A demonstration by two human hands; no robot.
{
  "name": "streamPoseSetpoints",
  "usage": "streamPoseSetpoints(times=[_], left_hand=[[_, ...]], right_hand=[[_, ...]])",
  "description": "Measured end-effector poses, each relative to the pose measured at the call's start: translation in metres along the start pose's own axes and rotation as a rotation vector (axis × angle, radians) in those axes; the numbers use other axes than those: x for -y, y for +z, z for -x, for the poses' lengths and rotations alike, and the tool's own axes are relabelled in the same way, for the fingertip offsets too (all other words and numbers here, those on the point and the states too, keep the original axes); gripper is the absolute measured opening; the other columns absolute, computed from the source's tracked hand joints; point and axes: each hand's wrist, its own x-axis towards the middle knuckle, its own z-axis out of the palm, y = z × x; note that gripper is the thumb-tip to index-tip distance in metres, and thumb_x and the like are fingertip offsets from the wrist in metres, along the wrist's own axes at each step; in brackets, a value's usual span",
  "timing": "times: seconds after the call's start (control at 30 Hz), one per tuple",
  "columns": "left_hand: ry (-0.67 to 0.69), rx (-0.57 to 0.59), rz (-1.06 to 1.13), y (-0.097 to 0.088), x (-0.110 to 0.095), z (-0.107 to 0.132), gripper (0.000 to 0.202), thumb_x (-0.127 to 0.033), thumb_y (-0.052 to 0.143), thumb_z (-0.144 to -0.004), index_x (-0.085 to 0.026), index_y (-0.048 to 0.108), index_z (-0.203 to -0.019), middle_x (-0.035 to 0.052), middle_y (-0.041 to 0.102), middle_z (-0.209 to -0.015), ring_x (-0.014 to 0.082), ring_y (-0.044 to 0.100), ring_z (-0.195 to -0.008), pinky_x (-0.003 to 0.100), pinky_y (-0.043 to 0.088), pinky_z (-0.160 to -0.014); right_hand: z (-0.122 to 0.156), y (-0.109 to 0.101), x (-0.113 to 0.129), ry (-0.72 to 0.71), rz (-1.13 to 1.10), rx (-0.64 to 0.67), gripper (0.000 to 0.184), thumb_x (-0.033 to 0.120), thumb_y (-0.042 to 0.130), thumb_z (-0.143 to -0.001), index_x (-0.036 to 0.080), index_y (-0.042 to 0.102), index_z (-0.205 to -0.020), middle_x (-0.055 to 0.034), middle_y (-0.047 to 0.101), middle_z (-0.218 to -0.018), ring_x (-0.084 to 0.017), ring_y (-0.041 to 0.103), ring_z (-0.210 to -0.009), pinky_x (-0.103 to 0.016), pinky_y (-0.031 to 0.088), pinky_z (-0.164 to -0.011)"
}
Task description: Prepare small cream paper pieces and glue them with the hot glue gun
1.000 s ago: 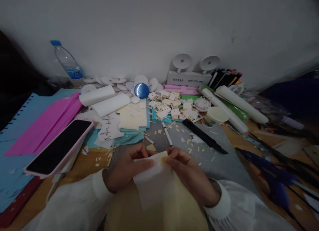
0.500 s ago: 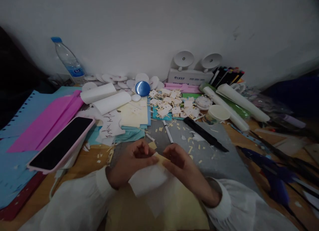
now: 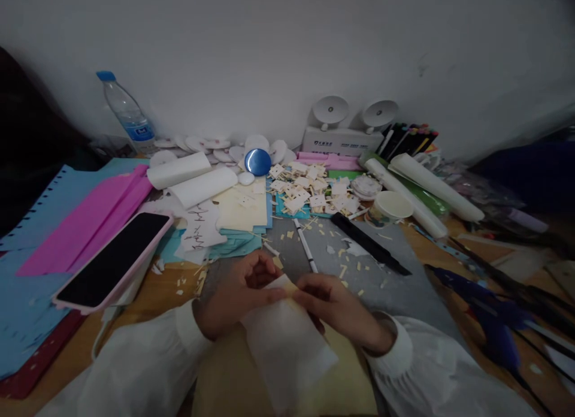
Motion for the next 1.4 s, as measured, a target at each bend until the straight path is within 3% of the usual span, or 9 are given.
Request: streamPoseSetpoints(times=[0.17, 0.27, 0.37, 0.6, 0.77, 0.93, 1.1, 1.3, 1.4], left_hand=[[-0.006, -0.017, -0.316, -0.005, -0.001, -0.001, 0.029, -0.035, 0.073, -0.069, -0.020, 0.061, -0.091, 0.0002, 0.063, -0.091, 0.0182, 0.058, -0.085, 0.024, 0.045, -0.070], [-0.033, 0.016, -0.443, -0.006, -0.001, 0.000, 0.025, -0.040, 0.070, -0.072, -0.021, 0.068, -0.088, -0.0004, 0.064, -0.081, 0.0181, 0.059, -0.076, 0.023, 0.043, -0.062], [-0.078, -0.010, -0.397, -0.004, -0.001, 0.002, 0.024, -0.042, 0.070, -0.072, -0.021, 0.069, -0.083, -0.0005, 0.064, -0.074, 0.0176, 0.059, -0.068, 0.022, 0.042, -0.055], [-0.076, -0.083, -0.372, -0.005, -0.002, 0.002, 0.024, -0.040, 0.073, -0.068, -0.021, 0.067, -0.081, -0.0011, 0.065, -0.074, 0.0180, 0.059, -0.068, 0.022, 0.043, -0.055], [-0.132, 0.031, -0.343, -0.004, -0.003, 0.004, 0.029, -0.038, 0.076, -0.064, -0.022, 0.068, -0.086, -0.0002, 0.067, -0.076, 0.0191, 0.061, -0.068, 0.023, 0.044, -0.055], [-0.155, 0.090, -0.268, -0.004, -0.007, 0.004, 0.026, -0.039, 0.076, -0.063, -0.022, 0.069, -0.082, -0.0008, 0.067, -0.073, 0.0172, 0.059, -0.064, 0.022, 0.044, -0.054], [-0.138, 0.061, -0.273, -0.008, -0.008, 0.002, 0.019, -0.038, 0.073, -0.067, -0.020, 0.069, -0.072, -0.0025, 0.061, -0.065, 0.0134, 0.054, -0.057, 0.019, 0.037, -0.049], [-0.369, 0.180, -0.050, -0.009, -0.005, 0.007, 0.031, -0.044, 0.077, -0.061, -0.017, 0.068, -0.072, -0.0022, 0.059, -0.058, 0.0101, 0.048, -0.046, 0.019, 0.034, -0.043], [-0.327, 0.159, -0.164, -0.010, -0.005, 0.006, 0.029, -0.042, 0.076, -0.063, -0.015, 0.069, -0.070, -0.0016, 0.059, -0.059, 0.0108, 0.050, -0.049, 0.019, 0.034, -0.045]], right_hand=[[-0.001, 0.000, -0.001, -0.044, -0.078, -0.080, 0.039, 0.052, 0.070, -0.073, 0.018, 0.051, -0.074, 0.0068, 0.049, -0.061, -0.004, 0.043, -0.042, -0.016, 0.034, -0.036], [-0.002, 0.004, -0.005, -0.076, -0.105, -0.133, 0.039, 0.053, 0.068, -0.075, 0.020, 0.046, -0.072, 0.0080, 0.046, -0.059, -0.005, 0.041, -0.042, -0.017, 0.034, -0.035], [-0.002, 0.008, -0.008, -0.092, -0.081, -0.165, 0.042, 0.058, 0.063, -0.077, 0.021, 0.043, -0.072, 0.0084, 0.043, -0.057, -0.006, 0.040, -0.041, -0.018, 0.035, -0.035], [-0.001, 0.008, -0.006, -0.116, -0.064, -0.145, 0.040, 0.056, 0.064, -0.077, 0.021, 0.045, -0.076, 0.0054, 0.045, -0.065, -0.008, 0.042, -0.054, -0.020, 0.036, -0.046], [0.001, 0.006, -0.007, -0.140, 0.011, -0.237, 0.040, 0.059, 0.058, -0.081, 0.022, 0.044, -0.076, 0.0056, 0.039, -0.064, -0.010, 0.037, -0.054, -0.021, 0.030, -0.045], [0.002, 0.007, -0.007, -0.172, 0.047, -0.238, 0.039, 0.058, 0.057, -0.082, 0.022, 0.043, -0.074, 0.0049, 0.037, -0.066, -0.011, 0.034, -0.058, -0.022, 0.028, -0.049], [0.005, 0.010, -0.004, -0.169, 0.001, -0.134, 0.037, 0.055, 0.060, -0.081, 0.021, 0.045, -0.075, 0.0032, 0.043, -0.070, -0.011, 0.040, -0.061, -0.022, 0.033, -0.053], [0.013, 0.003, -0.001, 0.006, -0.119, 0.171, 0.038, 0.056, 0.059, -0.081, 0.018, 0.054, -0.082, 0.0054, 0.045, -0.057, -0.006, 0.038, -0.044, -0.019, 0.027, -0.040], [0.012, 0.000, -0.002, 0.047, -0.116, 0.195, 0.041, 0.057, 0.062, -0.078, 0.017, 0.055, -0.083, 0.0056, 0.048, -0.057, -0.005, 0.040, -0.042, -0.019, 0.030, -0.040]])
